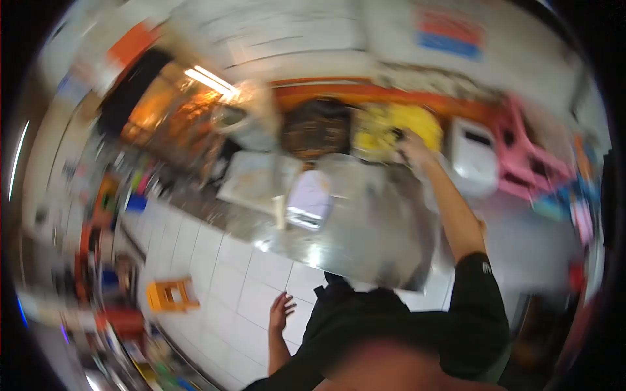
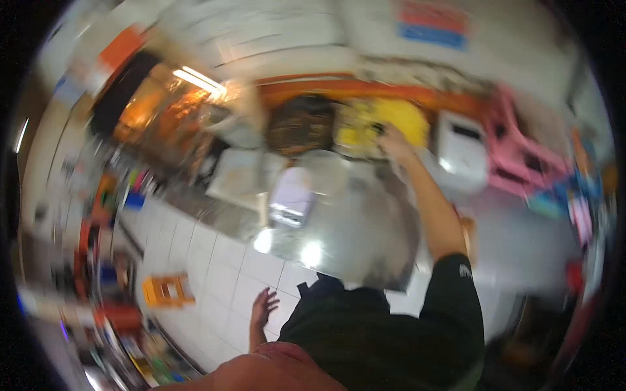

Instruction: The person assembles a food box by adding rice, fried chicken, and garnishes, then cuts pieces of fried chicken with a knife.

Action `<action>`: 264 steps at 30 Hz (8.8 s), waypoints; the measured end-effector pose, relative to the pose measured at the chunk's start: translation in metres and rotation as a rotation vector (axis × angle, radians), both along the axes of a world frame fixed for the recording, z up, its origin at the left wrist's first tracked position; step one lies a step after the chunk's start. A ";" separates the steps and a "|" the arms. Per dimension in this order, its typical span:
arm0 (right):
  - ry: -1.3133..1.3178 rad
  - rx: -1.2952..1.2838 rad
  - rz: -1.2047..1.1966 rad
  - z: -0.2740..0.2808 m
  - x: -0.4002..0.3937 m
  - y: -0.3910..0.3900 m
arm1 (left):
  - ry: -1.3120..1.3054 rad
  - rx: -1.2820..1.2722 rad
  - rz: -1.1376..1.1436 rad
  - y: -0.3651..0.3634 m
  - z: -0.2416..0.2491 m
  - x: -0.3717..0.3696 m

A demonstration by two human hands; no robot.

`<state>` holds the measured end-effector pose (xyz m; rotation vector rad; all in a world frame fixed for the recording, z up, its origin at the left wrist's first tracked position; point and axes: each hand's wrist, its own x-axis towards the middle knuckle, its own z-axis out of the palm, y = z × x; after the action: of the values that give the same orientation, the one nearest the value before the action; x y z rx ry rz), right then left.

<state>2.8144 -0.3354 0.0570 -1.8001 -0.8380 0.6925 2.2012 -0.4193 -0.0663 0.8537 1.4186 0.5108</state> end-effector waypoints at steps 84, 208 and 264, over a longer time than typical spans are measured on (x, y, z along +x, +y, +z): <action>0.160 0.447 -0.375 0.009 -0.098 -0.289 | -0.786 1.142 -1.217 0.079 0.378 0.368; -0.730 -0.052 -0.428 0.042 0.319 -0.641 | -0.392 0.518 -0.765 -0.346 0.150 0.549; -0.290 -0.661 -0.256 -0.110 0.200 -0.711 | 0.474 0.657 -1.601 -0.517 -0.039 0.709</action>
<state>3.0148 -1.0469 -0.0528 -2.5973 -0.5740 0.5841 2.9106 -0.9359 -0.1051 2.3625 0.5160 -0.5519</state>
